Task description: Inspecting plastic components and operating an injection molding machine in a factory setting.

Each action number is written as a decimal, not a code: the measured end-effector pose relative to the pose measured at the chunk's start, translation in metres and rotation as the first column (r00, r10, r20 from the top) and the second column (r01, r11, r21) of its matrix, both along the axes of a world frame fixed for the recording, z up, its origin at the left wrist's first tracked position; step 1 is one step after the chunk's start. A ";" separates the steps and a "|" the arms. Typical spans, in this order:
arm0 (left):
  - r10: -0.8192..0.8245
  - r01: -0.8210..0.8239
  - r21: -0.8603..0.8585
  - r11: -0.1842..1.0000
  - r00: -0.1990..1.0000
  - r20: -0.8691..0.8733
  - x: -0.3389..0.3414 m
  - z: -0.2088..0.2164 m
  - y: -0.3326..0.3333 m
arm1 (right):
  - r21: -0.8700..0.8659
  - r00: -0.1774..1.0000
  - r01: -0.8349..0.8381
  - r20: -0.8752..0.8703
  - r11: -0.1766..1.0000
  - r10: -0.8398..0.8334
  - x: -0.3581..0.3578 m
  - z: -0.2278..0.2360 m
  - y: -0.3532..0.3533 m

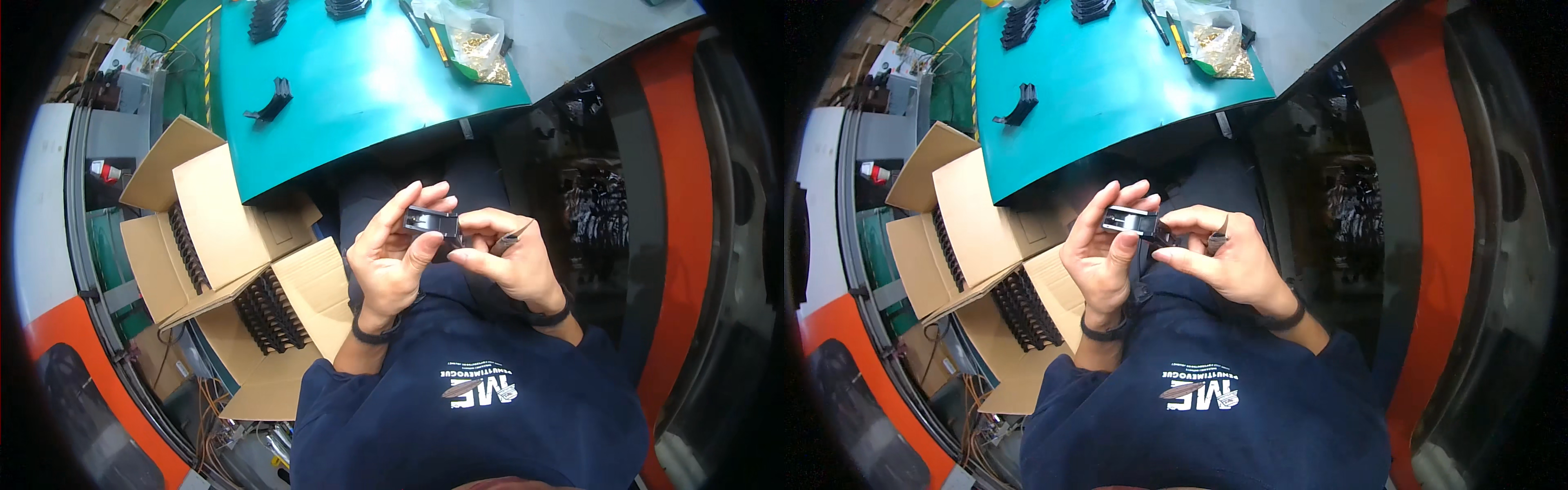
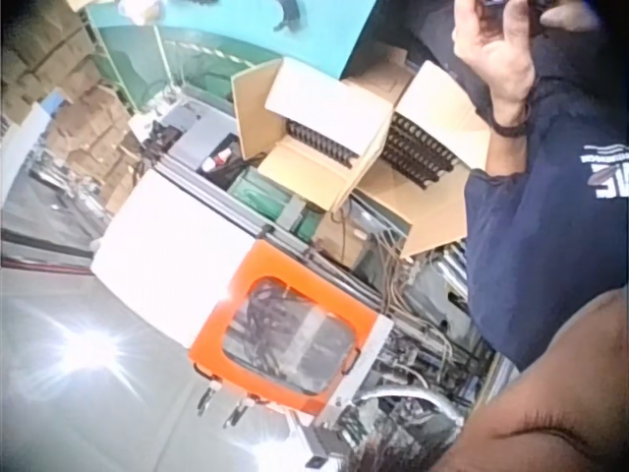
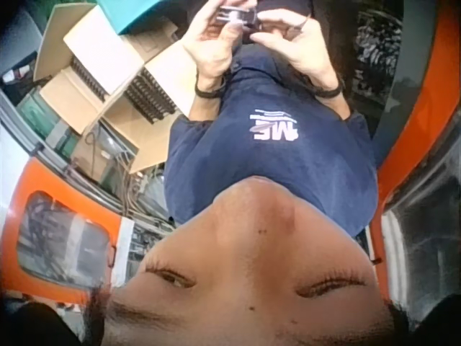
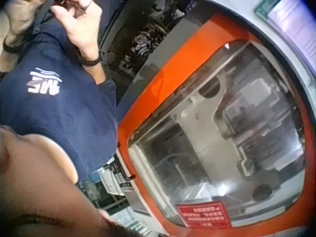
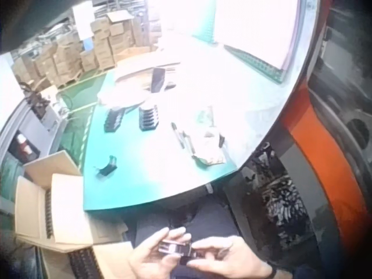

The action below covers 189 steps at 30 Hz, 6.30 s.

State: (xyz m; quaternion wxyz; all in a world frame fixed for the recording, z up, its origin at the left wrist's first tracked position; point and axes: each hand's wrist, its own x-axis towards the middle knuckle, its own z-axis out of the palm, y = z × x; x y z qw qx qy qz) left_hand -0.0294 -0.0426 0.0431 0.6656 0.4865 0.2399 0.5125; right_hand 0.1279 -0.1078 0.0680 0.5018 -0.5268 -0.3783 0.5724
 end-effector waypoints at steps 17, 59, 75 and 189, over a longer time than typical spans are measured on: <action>0.020 -0.026 -0.048 0.999 0.994 -0.110 0.000 -0.002 0.002 | -0.142 0.845 -0.008 -0.530 0.990 -0.069 0.009 0.001 0.010; 0.164 -0.103 0.410 0.906 0.980 -0.115 -0.010 0.005 -0.013 | 0.141 0.878 0.189 -0.467 0.972 -0.103 -0.008 0.000 -0.005; 0.362 -0.238 0.614 0.752 0.928 -0.083 0.001 0.009 -0.011 | 0.196 0.939 0.192 -0.321 0.962 -0.122 0.011 -0.008 0.013; 0.163 -0.216 -0.176 0.960 0.948 -0.273 0.013 0.039 0.000 | 0.407 0.528 0.224 0.713 0.885 -0.462 -0.011 0.025 0.016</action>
